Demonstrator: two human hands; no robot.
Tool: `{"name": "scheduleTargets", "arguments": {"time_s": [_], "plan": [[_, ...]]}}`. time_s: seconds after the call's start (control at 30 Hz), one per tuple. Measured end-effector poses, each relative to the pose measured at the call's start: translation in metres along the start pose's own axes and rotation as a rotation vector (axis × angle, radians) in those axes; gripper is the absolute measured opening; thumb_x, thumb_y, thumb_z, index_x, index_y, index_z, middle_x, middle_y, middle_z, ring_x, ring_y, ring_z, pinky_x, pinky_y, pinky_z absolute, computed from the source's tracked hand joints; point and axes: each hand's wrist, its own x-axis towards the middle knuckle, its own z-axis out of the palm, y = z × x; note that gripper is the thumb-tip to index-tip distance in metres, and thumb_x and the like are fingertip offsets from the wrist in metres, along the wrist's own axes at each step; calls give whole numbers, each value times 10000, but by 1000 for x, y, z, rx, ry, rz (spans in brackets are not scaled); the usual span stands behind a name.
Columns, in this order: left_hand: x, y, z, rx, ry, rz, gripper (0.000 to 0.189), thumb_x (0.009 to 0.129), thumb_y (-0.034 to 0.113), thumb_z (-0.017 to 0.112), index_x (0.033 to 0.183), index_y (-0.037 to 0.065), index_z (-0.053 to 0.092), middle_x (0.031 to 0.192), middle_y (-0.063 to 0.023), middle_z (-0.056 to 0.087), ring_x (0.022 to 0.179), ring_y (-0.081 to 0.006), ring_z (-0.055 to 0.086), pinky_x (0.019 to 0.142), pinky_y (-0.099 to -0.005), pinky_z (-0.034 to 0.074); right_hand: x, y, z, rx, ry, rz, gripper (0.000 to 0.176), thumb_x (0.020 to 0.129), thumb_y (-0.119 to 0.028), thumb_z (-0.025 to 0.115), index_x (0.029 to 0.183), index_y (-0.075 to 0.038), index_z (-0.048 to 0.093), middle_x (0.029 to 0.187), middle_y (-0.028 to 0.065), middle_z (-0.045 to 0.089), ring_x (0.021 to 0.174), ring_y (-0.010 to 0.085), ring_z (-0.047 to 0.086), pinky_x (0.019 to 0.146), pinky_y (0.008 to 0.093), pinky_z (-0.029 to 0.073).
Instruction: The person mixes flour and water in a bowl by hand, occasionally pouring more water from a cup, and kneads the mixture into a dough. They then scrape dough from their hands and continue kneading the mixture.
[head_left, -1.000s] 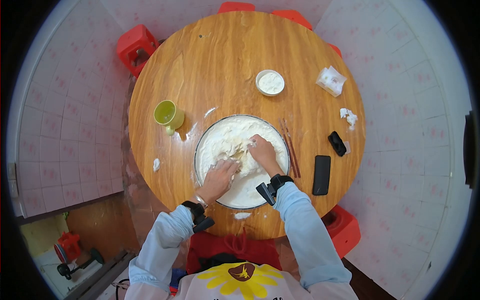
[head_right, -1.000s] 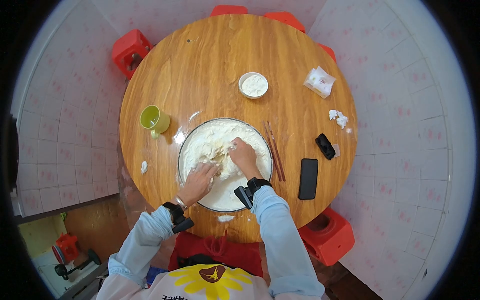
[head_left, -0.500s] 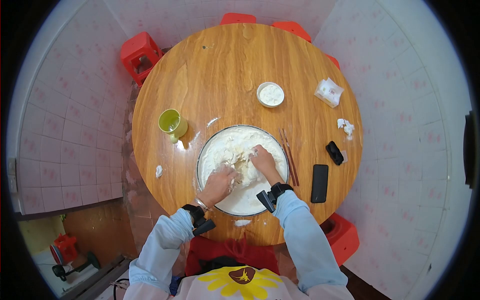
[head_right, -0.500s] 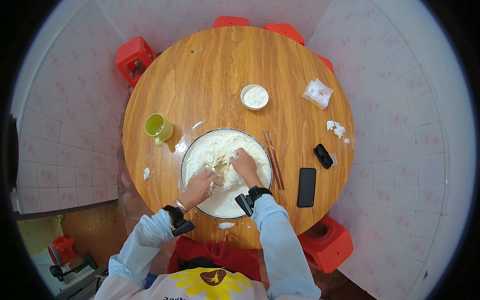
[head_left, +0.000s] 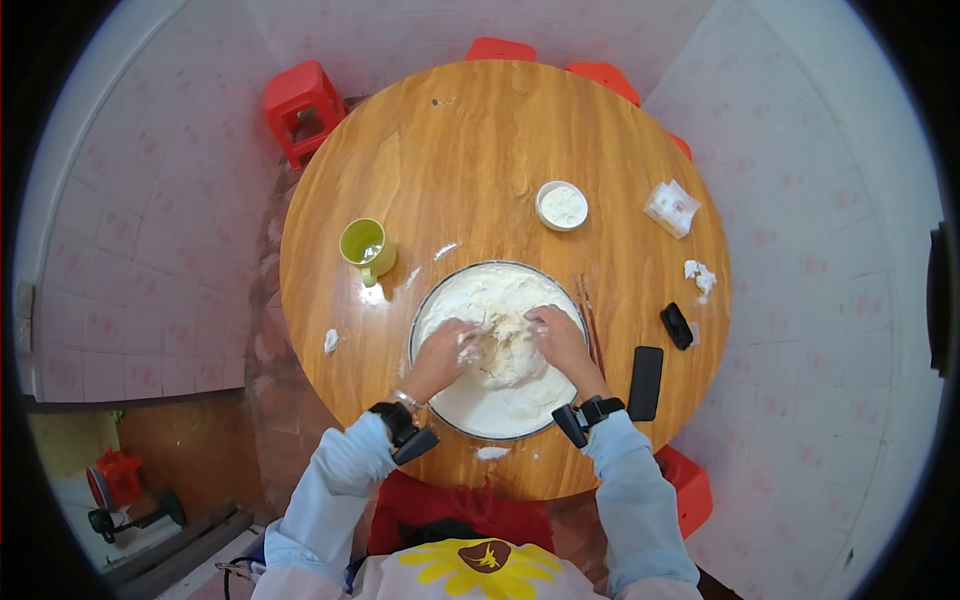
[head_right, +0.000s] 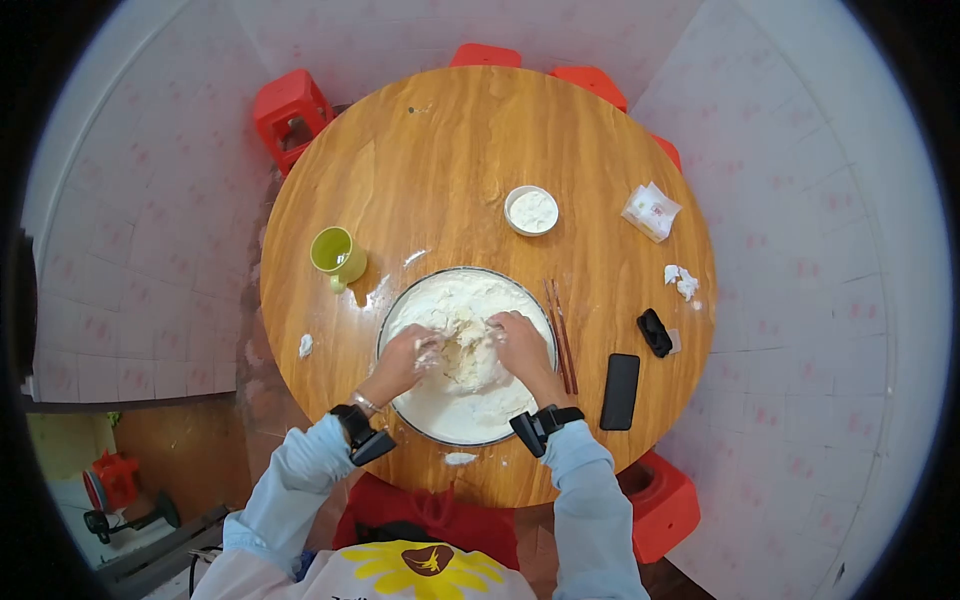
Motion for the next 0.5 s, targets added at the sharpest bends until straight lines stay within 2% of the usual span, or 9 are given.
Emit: {"name": "scheduleTargets", "arguments": {"time_s": [0.03,0.1,0.13,0.2,0.23,0.3,0.33,0.4,0.5], "plan": [[-6,-5,-2,-6,-3,3,240,763,67,638,1002,46,623,983,-144,577,938,-325,552,806,-385,470,0,3,-8,-71,-5,-12,216,793,-90,613,1007,-61,619,954,144,606,971,316,562,842,386,458],[-16,-18,-6,64,56,-132,238,778,49,628,1015,28,620,997,-161,577,952,-334,550,832,-383,462,2,11,-13,-143,34,-55,128,798,-57,577,901,-75,649,925,110,608,977,301,549,816,403,458],[-20,-23,-5,62,55,-130,238,778,49,628,1015,28,620,997,-161,577,952,-334,550,832,-383,462,8,17,-11,-144,35,-53,128,798,-57,577,901,-75,649,925,110,608,977,301,549,816,403,458],[-29,-30,0,27,181,-192,232,775,23,623,1006,12,614,989,-174,564,945,-344,547,839,-389,453,26,24,-6,-201,90,-290,159,779,-55,591,922,-80,654,959,89,617,971,283,559,814,392,463],[-33,-32,4,31,177,-193,232,775,23,623,1006,12,614,989,-174,564,945,-344,547,839,-389,453,36,24,-4,-196,91,-289,159,779,-55,591,922,-80,654,959,89,617,971,283,559,814,392,463],[-40,-32,9,-41,230,-290,240,767,4,620,1007,2,606,999,-178,552,946,-356,541,849,-396,444,58,14,2,-217,45,-464,184,774,-62,581,938,-86,660,994,80,624,982,256,569,824,384,469],[-43,-31,10,-35,227,-290,240,767,4,620,1007,2,606,999,-178,552,946,-356,541,849,-396,444,68,9,5,-211,48,-464,184,774,-62,581,938,-86,660,994,80,624,982,256,569,824,384,469],[-46,-28,11,-22,233,-299,243,768,11,622,1009,-7,595,1012,-181,544,951,-357,539,851,-397,442,85,5,15,-207,-99,-559,199,778,-79,563,951,-95,660,1018,74,627,1011,236,570,848,368,469],[-45,-25,12,40,197,-303,252,765,13,621,1013,-15,587,1021,-180,537,961,-358,536,856,-395,440,97,13,24,-276,-70,-662,170,790,-76,537,914,-84,652,994,78,620,978,247,582,814,376,479]]}}
